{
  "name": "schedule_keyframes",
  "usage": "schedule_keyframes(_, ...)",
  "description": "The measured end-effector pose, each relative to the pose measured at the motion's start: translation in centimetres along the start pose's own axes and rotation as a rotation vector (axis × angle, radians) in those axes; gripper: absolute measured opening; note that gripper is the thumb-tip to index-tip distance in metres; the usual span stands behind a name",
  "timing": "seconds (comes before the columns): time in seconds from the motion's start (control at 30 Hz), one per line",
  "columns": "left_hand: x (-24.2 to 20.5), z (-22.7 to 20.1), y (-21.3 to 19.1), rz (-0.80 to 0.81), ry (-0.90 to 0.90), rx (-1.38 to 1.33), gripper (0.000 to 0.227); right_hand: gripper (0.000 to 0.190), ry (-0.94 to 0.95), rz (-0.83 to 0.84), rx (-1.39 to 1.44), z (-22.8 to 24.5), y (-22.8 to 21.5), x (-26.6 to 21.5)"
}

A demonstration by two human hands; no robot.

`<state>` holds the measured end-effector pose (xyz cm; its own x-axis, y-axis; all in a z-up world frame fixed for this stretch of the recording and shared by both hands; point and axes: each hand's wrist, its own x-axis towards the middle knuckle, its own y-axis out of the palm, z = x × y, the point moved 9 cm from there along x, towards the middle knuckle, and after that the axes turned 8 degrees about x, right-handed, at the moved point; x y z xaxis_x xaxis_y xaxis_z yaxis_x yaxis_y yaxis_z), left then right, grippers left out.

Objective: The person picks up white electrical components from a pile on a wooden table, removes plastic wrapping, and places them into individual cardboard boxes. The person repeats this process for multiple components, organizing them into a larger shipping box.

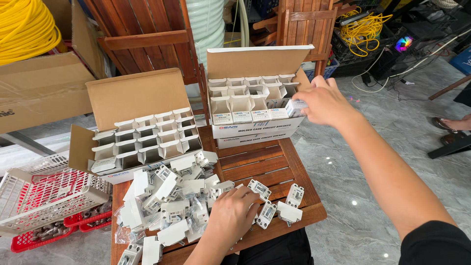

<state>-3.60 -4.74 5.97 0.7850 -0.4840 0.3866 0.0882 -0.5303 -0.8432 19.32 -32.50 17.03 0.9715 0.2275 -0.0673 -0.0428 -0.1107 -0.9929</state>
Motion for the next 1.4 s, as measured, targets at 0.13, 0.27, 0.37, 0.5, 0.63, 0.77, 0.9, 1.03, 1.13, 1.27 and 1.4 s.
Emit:
schedule_keyframes(0.13,0.2,0.1,0.5,-0.003,0.000,0.014,0.005,0.056,-0.022,0.040,-0.185,2.4,0.5,-0.9)
schedule_keyframes(0.27,0.6,-0.2,0.5,-0.010,0.012,0.004,0.011,0.067,-0.031,0.019,-0.371,3.3,1.8,-1.5)
schedule_keyframes(0.37,0.4,-0.5,0.4,-0.024,0.030,0.026,0.008,0.060,-0.069,0.031,-0.401,5.0,1.5,-1.8)
schedule_keyframes(0.5,-0.4,-0.3,-0.3,-0.041,0.001,0.034,0.004,0.055,0.041,0.156,-0.385,5.1,0.7,-1.3)
schedule_keyframes(0.63,-1.0,0.1,-0.4,-0.024,-0.006,0.037,0.004,0.036,0.106,-0.271,0.086,7.1,-3.7,0.0)
schedule_keyframes(0.77,-1.2,0.0,-1.1,-0.062,0.008,0.068,0.004,0.048,0.186,-0.186,0.205,8.3,-0.8,3.1)
schedule_keyframes(0.9,-1.9,1.3,-1.8,-0.032,-0.042,0.013,0.008,0.053,0.166,-0.194,0.294,8.9,0.7,3.4)
schedule_keyframes(1.03,-2.7,3.6,-2.0,-0.005,-0.122,0.014,0.015,0.032,0.217,-0.413,0.339,7.3,-1.6,2.5)
schedule_keyframes(1.13,-2.7,4.4,-3.0,-0.009,-0.148,-0.009,0.018,0.030,0.249,-0.551,0.395,5.4,-4.1,0.4)
schedule_keyframes(1.27,-2.4,5.8,-5.0,-0.022,-0.264,-0.182,0.014,0.026,-0.005,-0.782,0.373,5.4,-7.1,-3.5)
schedule_keyframes(1.4,-2.8,8.2,-5.9,-0.062,-0.337,-0.129,0.016,0.030,0.046,-0.615,0.564,10.4,-6.8,-7.7)
